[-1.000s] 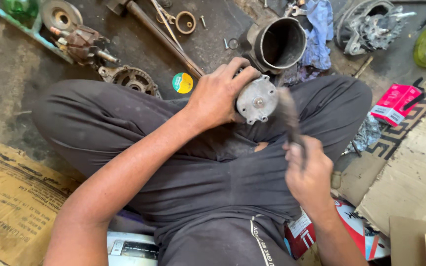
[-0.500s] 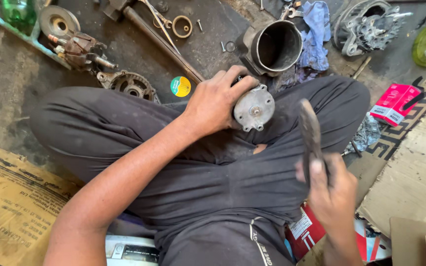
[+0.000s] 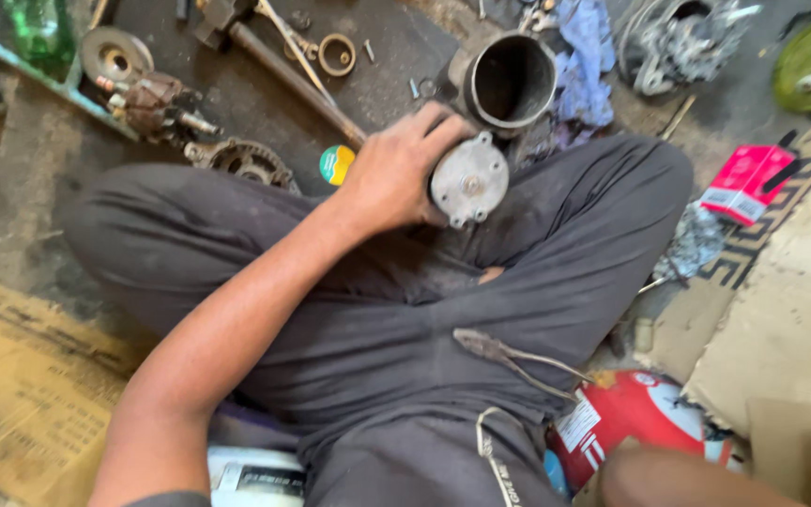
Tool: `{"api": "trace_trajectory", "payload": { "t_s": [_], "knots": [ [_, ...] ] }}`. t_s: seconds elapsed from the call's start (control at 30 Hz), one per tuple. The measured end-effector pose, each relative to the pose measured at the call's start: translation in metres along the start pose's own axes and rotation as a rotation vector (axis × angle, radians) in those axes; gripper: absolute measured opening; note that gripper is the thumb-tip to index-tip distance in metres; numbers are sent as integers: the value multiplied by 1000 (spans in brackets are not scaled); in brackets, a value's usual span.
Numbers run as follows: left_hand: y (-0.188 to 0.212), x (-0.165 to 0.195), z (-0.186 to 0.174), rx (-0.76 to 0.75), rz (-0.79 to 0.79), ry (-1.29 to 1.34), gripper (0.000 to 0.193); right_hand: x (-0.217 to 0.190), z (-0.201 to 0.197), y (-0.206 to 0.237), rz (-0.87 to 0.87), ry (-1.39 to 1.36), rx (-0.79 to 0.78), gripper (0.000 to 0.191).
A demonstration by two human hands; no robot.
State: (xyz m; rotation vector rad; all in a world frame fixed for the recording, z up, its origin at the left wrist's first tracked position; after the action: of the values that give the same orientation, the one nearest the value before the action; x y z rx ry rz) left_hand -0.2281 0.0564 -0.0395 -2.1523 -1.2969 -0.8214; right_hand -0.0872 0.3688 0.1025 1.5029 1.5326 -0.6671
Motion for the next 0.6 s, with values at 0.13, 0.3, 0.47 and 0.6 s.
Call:
{"api": "trace_trajectory", "payload": {
  "t_s": [0.13,0.3,0.47,0.6],
  "knots": [
    [12,11,5,-7,2,-16,87,-17,-20,31,-52,40,69,24],
    [20,15,9,4,18,-38,88,-18,-25,35,-32,39,103,25],
    [24,17,22,46,69,-112,101,9,-30,68,-26,14,154,26],
    [29,17,42,7,34,-110,90,14,-63,123,33,16,233,27]
  ]
}}
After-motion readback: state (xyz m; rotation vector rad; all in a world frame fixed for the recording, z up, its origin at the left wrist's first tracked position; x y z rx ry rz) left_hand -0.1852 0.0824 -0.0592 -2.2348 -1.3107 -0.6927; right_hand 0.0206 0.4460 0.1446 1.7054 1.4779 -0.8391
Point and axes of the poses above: each hand's wrist, its own y-axis away from the middle knuckle, its own z-axis out of the palm, x = y × z, the point moved 5 cm from there along -y, towards the middle knuckle, and after that the axes turned 10 degrees about -y, right-handed, at the moved point
